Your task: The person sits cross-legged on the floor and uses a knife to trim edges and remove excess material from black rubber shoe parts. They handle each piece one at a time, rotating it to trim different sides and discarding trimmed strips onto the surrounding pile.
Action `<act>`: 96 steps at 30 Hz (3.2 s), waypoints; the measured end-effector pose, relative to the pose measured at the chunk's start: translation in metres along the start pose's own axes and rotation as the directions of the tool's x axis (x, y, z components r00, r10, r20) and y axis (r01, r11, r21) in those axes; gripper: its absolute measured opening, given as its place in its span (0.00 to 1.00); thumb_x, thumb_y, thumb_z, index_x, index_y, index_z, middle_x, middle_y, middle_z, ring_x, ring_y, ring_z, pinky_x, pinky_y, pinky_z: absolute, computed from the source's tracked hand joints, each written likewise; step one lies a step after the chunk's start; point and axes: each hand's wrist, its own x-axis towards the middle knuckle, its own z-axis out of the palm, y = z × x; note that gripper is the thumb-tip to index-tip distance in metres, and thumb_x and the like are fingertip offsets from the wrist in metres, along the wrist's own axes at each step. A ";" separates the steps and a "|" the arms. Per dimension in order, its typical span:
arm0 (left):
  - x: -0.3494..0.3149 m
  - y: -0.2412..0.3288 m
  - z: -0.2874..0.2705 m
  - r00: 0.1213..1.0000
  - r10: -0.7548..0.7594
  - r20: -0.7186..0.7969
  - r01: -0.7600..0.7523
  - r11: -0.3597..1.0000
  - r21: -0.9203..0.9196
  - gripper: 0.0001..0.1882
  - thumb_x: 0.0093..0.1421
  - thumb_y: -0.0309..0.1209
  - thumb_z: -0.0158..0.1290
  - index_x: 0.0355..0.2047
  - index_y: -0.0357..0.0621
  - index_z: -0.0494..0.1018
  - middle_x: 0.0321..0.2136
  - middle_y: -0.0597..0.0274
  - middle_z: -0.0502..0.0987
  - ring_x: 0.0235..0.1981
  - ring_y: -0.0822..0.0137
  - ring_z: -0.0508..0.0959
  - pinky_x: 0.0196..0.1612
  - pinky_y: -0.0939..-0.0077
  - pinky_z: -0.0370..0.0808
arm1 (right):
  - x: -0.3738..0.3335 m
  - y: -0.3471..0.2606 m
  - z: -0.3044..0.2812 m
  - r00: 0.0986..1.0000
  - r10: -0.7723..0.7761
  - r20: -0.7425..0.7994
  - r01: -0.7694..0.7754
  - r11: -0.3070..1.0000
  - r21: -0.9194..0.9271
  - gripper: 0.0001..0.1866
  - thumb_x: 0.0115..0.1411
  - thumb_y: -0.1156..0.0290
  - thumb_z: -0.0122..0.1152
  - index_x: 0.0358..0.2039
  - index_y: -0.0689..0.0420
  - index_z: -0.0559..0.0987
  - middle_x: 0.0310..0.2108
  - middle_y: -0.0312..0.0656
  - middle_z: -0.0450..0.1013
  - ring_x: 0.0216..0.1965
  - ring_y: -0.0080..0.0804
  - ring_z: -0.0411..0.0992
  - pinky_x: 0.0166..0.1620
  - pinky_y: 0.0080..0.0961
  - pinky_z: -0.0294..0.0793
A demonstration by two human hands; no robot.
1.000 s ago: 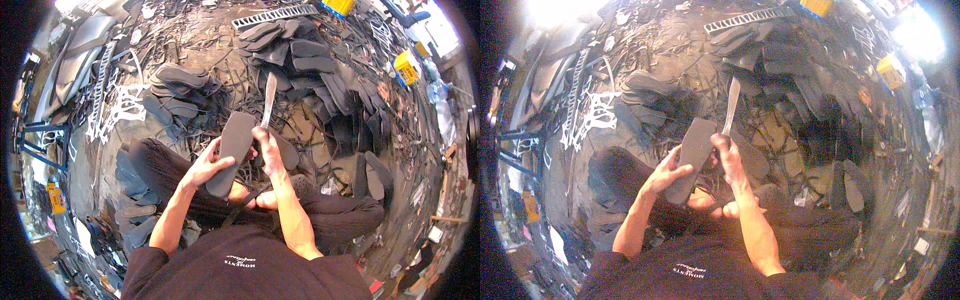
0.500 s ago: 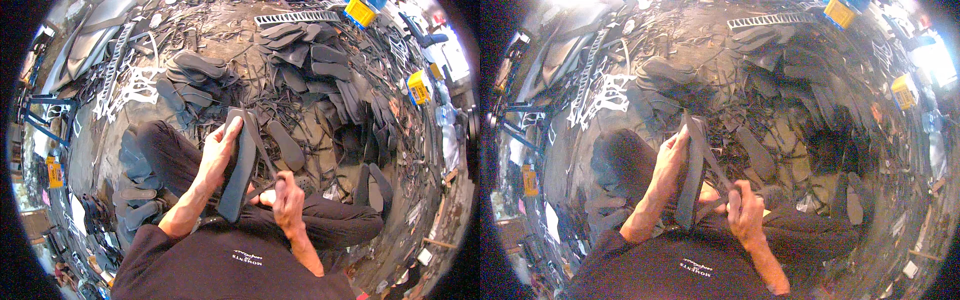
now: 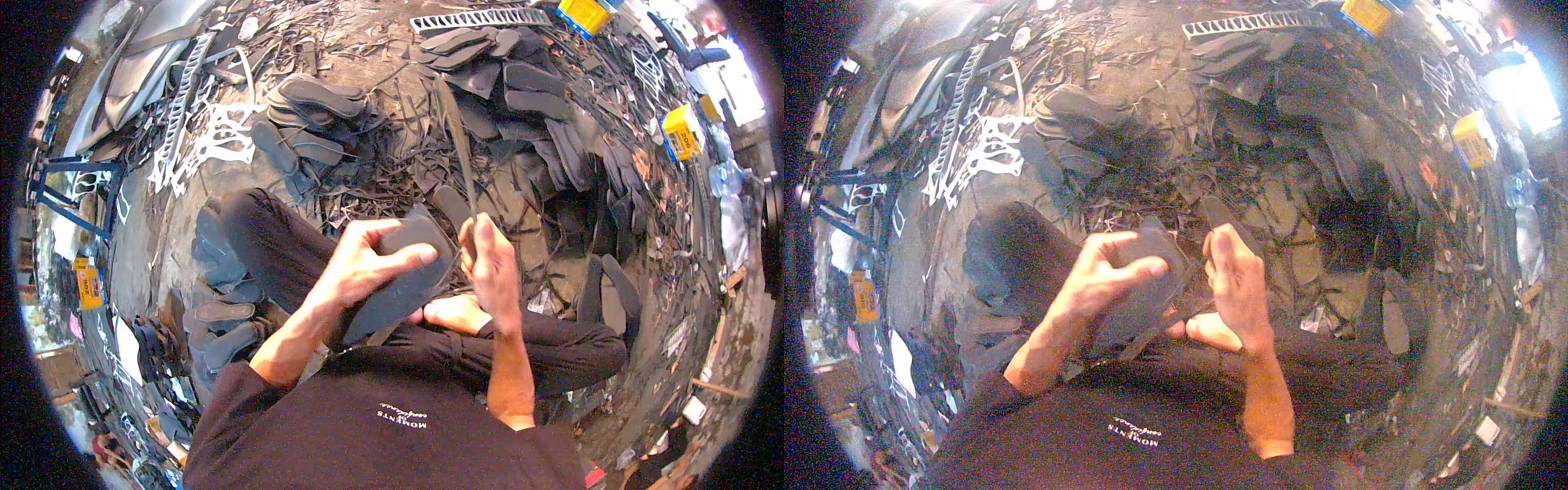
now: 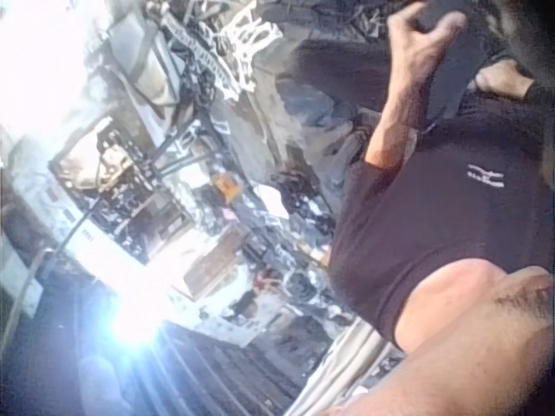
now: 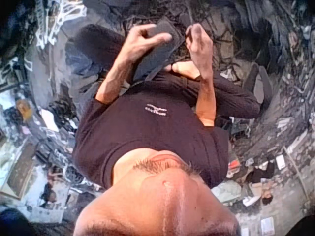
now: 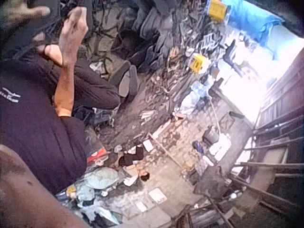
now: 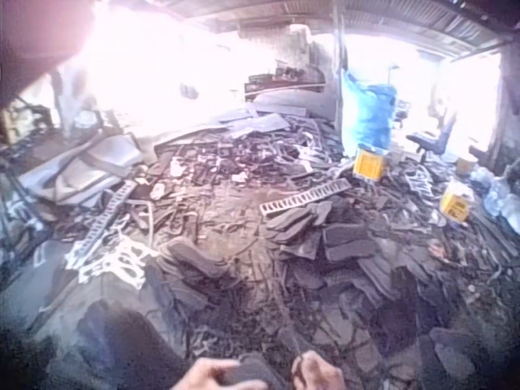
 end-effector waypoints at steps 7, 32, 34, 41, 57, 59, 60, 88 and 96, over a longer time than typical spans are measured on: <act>0.001 0.028 -0.033 0.988 0.073 -0.133 -0.067 0.996 0.050 0.18 0.62 0.39 0.73 0.43 0.38 0.84 0.32 0.64 0.87 0.31 0.76 0.84 0.35 0.78 0.81 | -0.058 -0.018 -0.004 0.993 0.043 0.108 -0.014 0.968 -0.251 0.30 0.79 0.43 0.45 0.35 0.61 0.73 0.18 0.37 0.62 0.22 0.23 0.61 0.28 0.30 0.63; 0.034 -0.007 0.000 0.719 -0.110 -0.687 -0.416 0.723 -0.552 0.24 0.59 0.42 0.74 0.51 0.51 0.79 0.44 0.69 0.84 0.42 0.72 0.84 0.44 0.68 0.80 | -0.040 -0.011 0.039 0.996 0.071 0.059 -0.054 0.966 -0.253 0.23 0.80 0.48 0.45 0.43 0.57 0.74 0.20 0.43 0.76 0.20 0.39 0.82 0.25 0.37 0.74; 0.035 -0.007 0.001 0.747 -0.085 -0.660 -0.445 0.673 -0.591 0.29 0.56 0.40 0.76 0.54 0.47 0.76 0.45 0.66 0.83 0.40 0.72 0.85 0.38 0.72 0.83 | -0.053 0.009 0.041 0.998 0.014 0.063 0.005 0.959 -0.284 0.22 0.79 0.49 0.46 0.43 0.57 0.74 0.21 0.42 0.81 0.20 0.43 0.81 0.27 0.39 0.74; 0.025 -0.003 0.022 0.799 -0.011 -0.601 -0.400 0.737 -0.544 0.21 0.60 0.34 0.73 0.49 0.42 0.79 0.42 0.65 0.84 0.37 0.72 0.84 0.37 0.73 0.82 | -0.063 0.010 0.030 0.999 -0.018 0.039 0.029 0.956 -0.291 0.20 0.79 0.52 0.48 0.41 0.57 0.74 0.20 0.41 0.81 0.20 0.43 0.79 0.30 0.44 0.74; 0.011 -0.016 0.006 0.975 -0.001 -0.222 -0.124 0.825 -0.551 0.25 0.61 0.37 0.71 0.53 0.40 0.76 0.39 0.65 0.80 0.35 0.74 0.81 0.38 0.76 0.82 | -0.054 -0.012 0.005 0.999 -0.022 0.028 0.029 0.961 -0.275 0.27 0.80 0.48 0.42 0.34 0.60 0.72 0.17 0.34 0.62 0.20 0.23 0.60 0.26 0.29 0.60; 0.008 -0.017 0.006 0.985 -0.053 -0.167 -0.052 0.824 -0.564 0.25 0.61 0.37 0.71 0.53 0.39 0.76 0.39 0.64 0.80 0.34 0.73 0.81 0.36 0.75 0.82 | -0.058 -0.011 0.007 1.000 0.024 0.004 -0.022 0.972 -0.233 0.27 0.80 0.49 0.44 0.34 0.61 0.72 0.16 0.39 0.62 0.20 0.26 0.61 0.27 0.33 0.61; 0.006 -0.017 0.006 0.987 -0.079 -0.139 -0.014 0.823 -0.568 0.25 0.61 0.37 0.71 0.53 0.39 0.76 0.39 0.63 0.80 0.33 0.73 0.81 0.35 0.74 0.82 | -0.055 -0.009 0.008 1.000 0.006 -0.004 -0.007 0.964 -0.264 0.27 0.80 0.50 0.44 0.34 0.61 0.72 0.17 0.40 0.62 0.20 0.27 0.61 0.27 0.33 0.61; 0.027 -0.015 -0.010 0.978 0.002 -0.210 -0.067 0.951 -0.303 0.18 0.76 0.46 0.55 0.48 0.45 0.83 0.37 0.73 0.84 0.35 0.81 0.79 0.40 0.81 0.77 | -0.065 0.013 0.015 0.977 0.129 0.172 -0.126 0.992 -0.026 0.20 0.76 0.54 0.57 0.49 0.61 0.80 0.31 0.40 0.83 0.35 0.27 0.80 0.41 0.29 0.79; 0.012 -0.001 -0.007 0.991 -0.129 -0.041 0.112 0.950 -0.290 0.19 0.74 0.50 0.58 0.42 0.48 0.83 0.31 0.74 0.84 0.26 0.83 0.78 0.30 0.82 0.75 | -0.080 0.045 0.006 0.960 -0.243 -0.138 0.148 0.860 -0.489 0.22 0.76 0.52 0.48 0.44 0.61 0.77 0.30 0.54 0.76 0.29 0.59 0.77 0.37 0.46 0.77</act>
